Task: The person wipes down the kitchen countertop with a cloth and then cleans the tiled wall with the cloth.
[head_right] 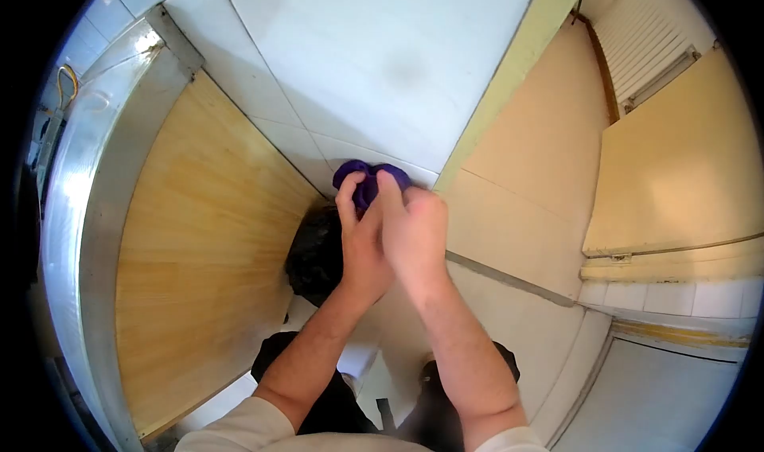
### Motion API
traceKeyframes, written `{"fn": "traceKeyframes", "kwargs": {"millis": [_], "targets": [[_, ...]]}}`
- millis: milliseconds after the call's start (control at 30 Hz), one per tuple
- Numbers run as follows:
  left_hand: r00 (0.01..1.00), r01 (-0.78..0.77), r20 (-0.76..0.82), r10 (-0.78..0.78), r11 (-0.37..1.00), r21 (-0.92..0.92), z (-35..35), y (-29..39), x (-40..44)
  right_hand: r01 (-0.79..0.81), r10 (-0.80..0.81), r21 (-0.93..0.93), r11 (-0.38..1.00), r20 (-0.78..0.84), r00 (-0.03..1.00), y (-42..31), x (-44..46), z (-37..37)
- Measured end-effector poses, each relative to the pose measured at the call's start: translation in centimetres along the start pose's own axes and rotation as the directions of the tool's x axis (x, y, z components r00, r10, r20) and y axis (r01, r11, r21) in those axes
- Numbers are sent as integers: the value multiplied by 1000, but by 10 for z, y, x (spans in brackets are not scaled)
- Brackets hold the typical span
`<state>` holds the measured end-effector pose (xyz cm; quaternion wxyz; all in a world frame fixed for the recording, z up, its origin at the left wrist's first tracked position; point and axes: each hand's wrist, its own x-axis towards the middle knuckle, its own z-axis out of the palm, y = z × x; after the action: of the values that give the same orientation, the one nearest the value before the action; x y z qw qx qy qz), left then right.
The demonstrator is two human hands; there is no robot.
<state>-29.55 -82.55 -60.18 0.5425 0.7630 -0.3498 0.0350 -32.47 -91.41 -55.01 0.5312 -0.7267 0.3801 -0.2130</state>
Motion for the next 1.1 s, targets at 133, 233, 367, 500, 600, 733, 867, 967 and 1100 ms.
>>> {"fn": "traceKeyframes", "kwargs": {"millis": [133,233,367,500,600,733,867,967,1100], "targets": [[999,-43,14,43,999,33,-4,-1,0,62,-62,-10,998,39,997,22,-1,-2],[999,-46,1,46,998,45,-3,-1,2,133,-131,-35,990,48,990,26,1,-3],[998,-58,-34,60,997,56,-5,-2,4,32,-33,81,996,15,999,14,-2,3],[996,-68,-58,72,996,63,-13,-3,11,64,-75,220,973,41,996,11,-2,15],[994,-69,-78,74,996,62,-19,-9,13,59,-84,243,968,97,992,7,3,23],[995,-69,-71,72,997,46,-16,-8,11,-14,-15,328,945,86,996,13,-2,24],[998,-56,-19,57,997,46,-6,-13,-3,-35,2,387,922,85,996,36,-4,24],[998,-50,-35,50,999,-1,-8,-6,1,25,-40,355,934,35,999,28,-1,20],[992,-102,-76,104,994,26,-8,1,7,8,-31,345,939,61,998,12,-2,13]]}}
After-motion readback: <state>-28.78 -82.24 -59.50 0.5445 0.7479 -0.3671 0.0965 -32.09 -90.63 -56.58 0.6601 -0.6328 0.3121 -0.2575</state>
